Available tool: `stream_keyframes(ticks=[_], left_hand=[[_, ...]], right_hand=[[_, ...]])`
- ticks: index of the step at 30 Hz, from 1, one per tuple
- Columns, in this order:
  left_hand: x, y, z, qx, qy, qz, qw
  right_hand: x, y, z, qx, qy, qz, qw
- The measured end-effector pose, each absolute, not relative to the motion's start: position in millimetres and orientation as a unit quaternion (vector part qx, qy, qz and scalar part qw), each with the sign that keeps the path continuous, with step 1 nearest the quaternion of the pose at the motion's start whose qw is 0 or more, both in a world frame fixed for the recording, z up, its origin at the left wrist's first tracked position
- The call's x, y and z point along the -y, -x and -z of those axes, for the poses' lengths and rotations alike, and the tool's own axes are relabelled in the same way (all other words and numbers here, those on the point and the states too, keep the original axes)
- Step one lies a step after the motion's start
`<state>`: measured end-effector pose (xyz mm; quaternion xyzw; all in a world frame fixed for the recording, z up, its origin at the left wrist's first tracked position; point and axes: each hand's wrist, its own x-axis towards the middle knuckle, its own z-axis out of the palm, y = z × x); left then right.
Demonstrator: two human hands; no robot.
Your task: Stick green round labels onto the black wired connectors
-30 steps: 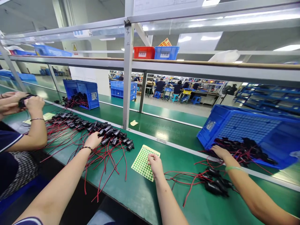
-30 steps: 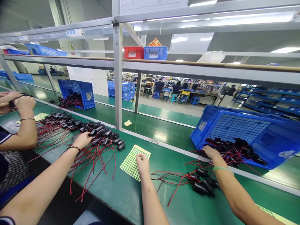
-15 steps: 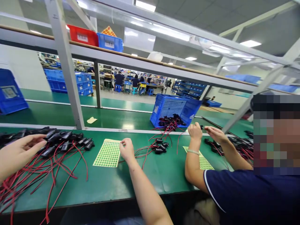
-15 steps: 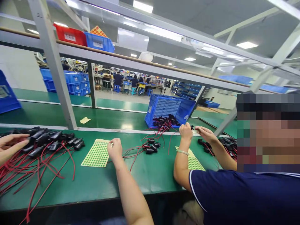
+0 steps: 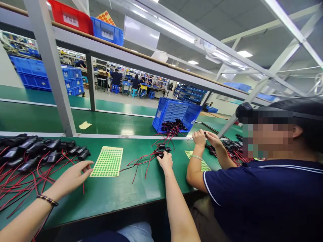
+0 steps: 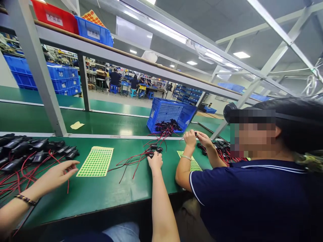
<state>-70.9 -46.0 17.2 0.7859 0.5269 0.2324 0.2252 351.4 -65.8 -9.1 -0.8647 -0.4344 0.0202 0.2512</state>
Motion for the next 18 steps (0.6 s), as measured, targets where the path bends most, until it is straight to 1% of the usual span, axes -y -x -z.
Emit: stream_keyframes(ticks=[3,7,12,15,18], left_hand=[[54,60,-13,-0.496,-0.803,-0.206,0.257],[54,67,-14,-0.502,-0.797,-0.19,0.279],[49,77,-26,-0.492,-0.773,-0.212,0.34],[51,69,-41,-0.459,-0.749,-0.231,0.418],[60,45,-51,-0.384,-0.693,-0.236,0.563]], right_hand=[[69,-345,18,0.441,0.863,-0.013,0.247],[83,-341,22,0.46,0.851,-0.017,0.252],[103,-337,9,0.503,0.813,-0.02,0.292],[113,-317,-8,0.548,0.77,-0.025,0.325],[116,-272,-28,0.653,0.648,-0.081,0.383]])
